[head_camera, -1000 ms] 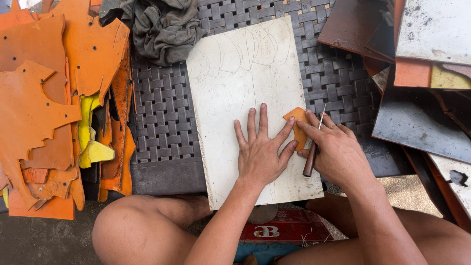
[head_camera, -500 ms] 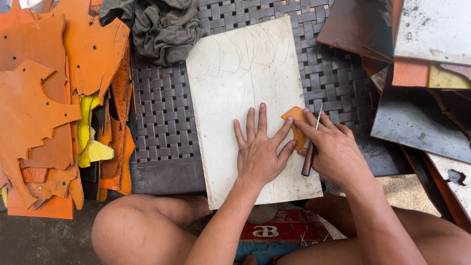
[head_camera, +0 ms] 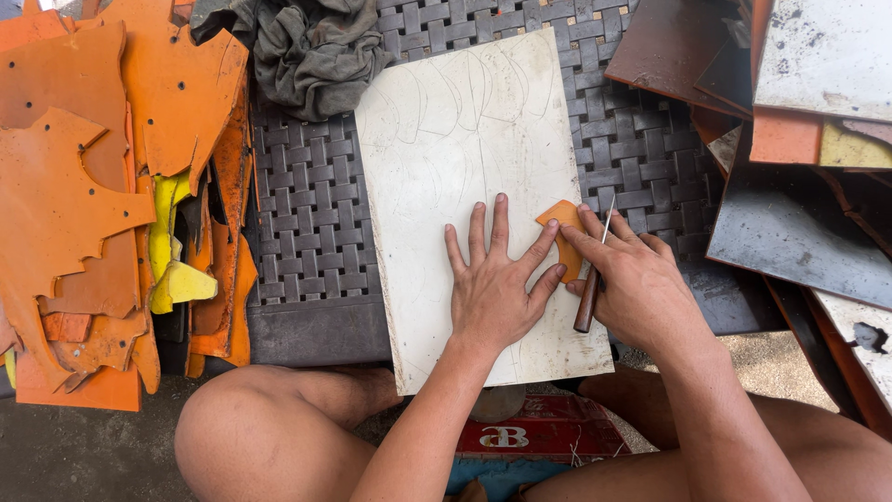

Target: The person uses a knife to cut an orange leather piece on a white cutting board, following a pencil outline. They repeatedly reposition the piece and trim its edges to match the drawn shape.

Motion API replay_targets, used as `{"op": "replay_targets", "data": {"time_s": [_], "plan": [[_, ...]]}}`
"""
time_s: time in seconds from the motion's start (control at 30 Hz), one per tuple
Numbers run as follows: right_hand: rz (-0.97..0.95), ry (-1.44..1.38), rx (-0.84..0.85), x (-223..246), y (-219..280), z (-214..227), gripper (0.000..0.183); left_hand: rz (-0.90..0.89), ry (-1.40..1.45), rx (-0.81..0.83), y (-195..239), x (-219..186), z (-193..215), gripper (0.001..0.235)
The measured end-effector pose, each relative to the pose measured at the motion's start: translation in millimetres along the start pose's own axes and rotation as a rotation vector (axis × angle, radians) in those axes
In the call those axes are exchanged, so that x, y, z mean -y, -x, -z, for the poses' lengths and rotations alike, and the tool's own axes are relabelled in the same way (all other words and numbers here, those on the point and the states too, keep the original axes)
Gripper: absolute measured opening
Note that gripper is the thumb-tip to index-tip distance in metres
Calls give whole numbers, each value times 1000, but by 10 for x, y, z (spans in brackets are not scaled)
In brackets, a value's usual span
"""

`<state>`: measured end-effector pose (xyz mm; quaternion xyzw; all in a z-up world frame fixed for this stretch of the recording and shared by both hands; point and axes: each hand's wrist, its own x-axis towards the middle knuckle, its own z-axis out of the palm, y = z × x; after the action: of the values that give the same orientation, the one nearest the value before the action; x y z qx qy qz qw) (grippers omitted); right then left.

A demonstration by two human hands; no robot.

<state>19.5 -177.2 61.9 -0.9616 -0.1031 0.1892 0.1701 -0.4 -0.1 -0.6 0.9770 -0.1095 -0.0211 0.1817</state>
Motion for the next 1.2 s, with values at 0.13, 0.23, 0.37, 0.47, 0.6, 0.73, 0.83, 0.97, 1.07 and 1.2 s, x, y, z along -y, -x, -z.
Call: {"op": "replay_targets", "data": {"time_s": [0.13, 0.23, 0.37, 0.47, 0.6, 0.73, 0.83, 0.97, 1.07, 1.2], "plan": [[4, 2, -1, -1, -3, -1, 63, 3, 1, 3, 2, 0, 10, 53], [9, -9, -7, 0, -2, 2, 63, 3, 1, 1, 4, 1, 19, 53], [8, 8, 0, 5, -8, 8, 64, 3, 14, 9, -1, 4, 19, 53], [-5, 25, 4, 8, -12, 2, 63, -2, -12, -15, 7, 8, 15, 44], [12, 25, -9, -6, -7, -1, 64, -2, 11, -1, 8, 11, 17, 48], [17, 14, -21, -17, -6, -5, 64, -2, 19, 1, 6, 10, 24, 49], [23, -2, -35, -19, -1, -14, 63, -1, 21, -3, 8, 8, 22, 49], [27, -6, -45, -20, 1, -21, 63, -2, 23, -8, 11, 12, 17, 49], [27, 6, -46, -15, -4, -18, 63, 0, 21, -7, 6, 10, 13, 49], [41, 23, -69, 1, 9, -7, 62, 1, 28, -15, 3, -3, 46, 48]]}}
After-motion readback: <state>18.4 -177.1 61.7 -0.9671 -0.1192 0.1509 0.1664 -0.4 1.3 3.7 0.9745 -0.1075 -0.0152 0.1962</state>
